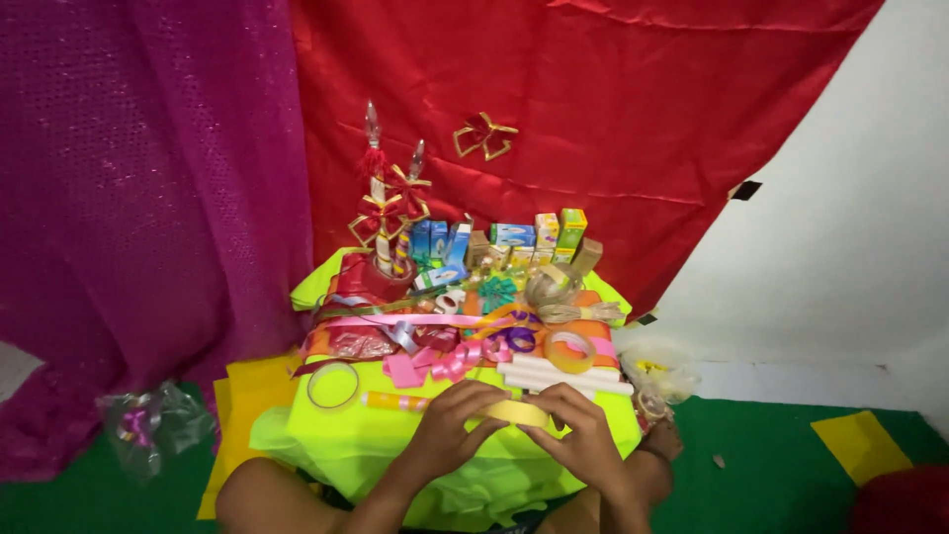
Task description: Taping a yellow stick and assembling it with other decorative items on a small table
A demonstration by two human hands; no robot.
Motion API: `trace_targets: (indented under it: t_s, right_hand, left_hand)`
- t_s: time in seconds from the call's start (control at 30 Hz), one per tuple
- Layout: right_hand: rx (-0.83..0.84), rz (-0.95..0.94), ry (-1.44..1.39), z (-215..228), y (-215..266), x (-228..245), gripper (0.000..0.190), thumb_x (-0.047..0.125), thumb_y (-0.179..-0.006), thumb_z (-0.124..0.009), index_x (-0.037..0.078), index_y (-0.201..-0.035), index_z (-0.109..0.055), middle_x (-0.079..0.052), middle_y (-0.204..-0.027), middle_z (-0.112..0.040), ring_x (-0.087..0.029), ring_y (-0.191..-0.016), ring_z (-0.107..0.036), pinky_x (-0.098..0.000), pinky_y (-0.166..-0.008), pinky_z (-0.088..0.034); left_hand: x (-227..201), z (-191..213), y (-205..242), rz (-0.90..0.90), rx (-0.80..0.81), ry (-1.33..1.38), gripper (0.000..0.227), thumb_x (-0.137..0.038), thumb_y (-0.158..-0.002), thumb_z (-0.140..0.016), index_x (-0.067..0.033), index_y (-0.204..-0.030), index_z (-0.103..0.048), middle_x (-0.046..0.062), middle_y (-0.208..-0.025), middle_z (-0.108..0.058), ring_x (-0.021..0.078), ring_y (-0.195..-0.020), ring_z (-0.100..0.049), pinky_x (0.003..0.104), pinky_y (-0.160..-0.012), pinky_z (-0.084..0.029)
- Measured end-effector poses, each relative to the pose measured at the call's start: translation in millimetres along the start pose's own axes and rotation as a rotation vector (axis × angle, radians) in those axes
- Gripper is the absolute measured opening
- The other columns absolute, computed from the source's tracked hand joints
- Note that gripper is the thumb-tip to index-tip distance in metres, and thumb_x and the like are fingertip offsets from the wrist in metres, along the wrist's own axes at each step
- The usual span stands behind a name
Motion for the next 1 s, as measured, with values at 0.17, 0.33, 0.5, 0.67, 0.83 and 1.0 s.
trace_targets:
  t_s: [0.17, 0.33, 0.5, 0.67, 0.83, 1.0]
  right_hand:
    - [-0.173, -0.110, -0.171, -3, 20, -30, 0.058, 0.019, -0.081, -0.088, 0.010, -0.134, -0.066, -0.008, -0.132, -0.062, -0.009, -0.057, -0.042, -0.0257, -0.058, -0.045]
    - [-0.155, -0.191, -0.301, -25, 25, -45, 0.034, 0.014, -0.083, -0.085, 0.001, -0.113, -0.077, -0.004, -0.075, -0.065, -0.014, -0.065, -0.056, -0.0321, -0.062, -0.049]
    - [-0.049, -0.072, -0.095, -23, 6, -16, 0.032, 0.019, -0.089, -0.080, 0.008, -0.119, -0.077, -0.002, -0.096, -0.072, -0.011, -0.062, -0.054, -0.0272, -0.062, -0.047]
    - [-0.052, -0.140, -0.185, -28, 12, -23, 0.043, 0.017, -0.085, -0.084, 0.009, -0.126, -0.073, -0.006, -0.112, -0.070, -0.011, -0.059, -0.047, -0.0291, -0.058, -0.044]
    - [-0.050, -0.363, -0.356, -38, 25, -56, 0.053, 0.012, -0.083, -0.086, 0.008, -0.134, -0.070, -0.006, -0.116, -0.065, -0.011, -0.060, -0.046, -0.0309, -0.058, -0.045]
    - [-0.079, -0.478, -0.518, -49, 30, -80, 0.036, 0.020, -0.089, -0.079, 0.003, -0.121, -0.075, -0.004, -0.072, -0.069, -0.007, -0.052, -0.052, -0.0264, -0.049, -0.046]
  left_hand:
    - [56, -5, 27, 0.362, -0.132, 0.328, 0.032, -0.030, -0.092, -0.074, -0.0084, -0.117, -0.075, 0.009, -0.117, -0.078, 0.0245, -0.110, -0.075, 0.039, -0.094, -0.061]
    - [58, -13, 36, 0.425, -0.137, 0.782, 0.028, -0.010, -0.097, -0.066, -0.0042, -0.125, -0.064, 0.015, -0.127, -0.074, 0.0258, -0.120, -0.071, 0.038, -0.098, -0.059]
    - [25, 8, 31, 0.054, -0.066, -0.185, 0.062, -0.037, -0.095, -0.075, -0.0069, -0.146, -0.056, 0.017, -0.153, -0.054, 0.0349, -0.140, -0.051, 0.054, -0.115, -0.039]
    - [40, 5, 34, 0.136, -0.115, 0.022, 0.032, -0.022, -0.099, -0.068, -0.0057, -0.126, -0.070, 0.013, -0.121, -0.074, 0.0300, -0.112, -0.069, 0.044, -0.091, -0.061]
    - [61, 1, 41, 0.467, -0.180, 0.418, 0.031, -0.022, -0.093, -0.074, -0.0078, -0.120, -0.071, 0.010, -0.117, -0.073, 0.0249, -0.112, -0.073, 0.038, -0.090, -0.070]
    - [39, 3, 30, 0.318, -0.171, 0.254, 0.031, -0.027, -0.088, -0.081, -0.0089, -0.113, -0.076, 0.008, -0.109, -0.078, 0.0205, -0.092, -0.077, 0.033, -0.079, -0.066]
Point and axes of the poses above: each hand's wrist, its own y-axis away from the middle knuckle, its own z-axis out of the back of the hand, x = y × z, the point moved 6 cm from there along -y, towards the middle knuckle
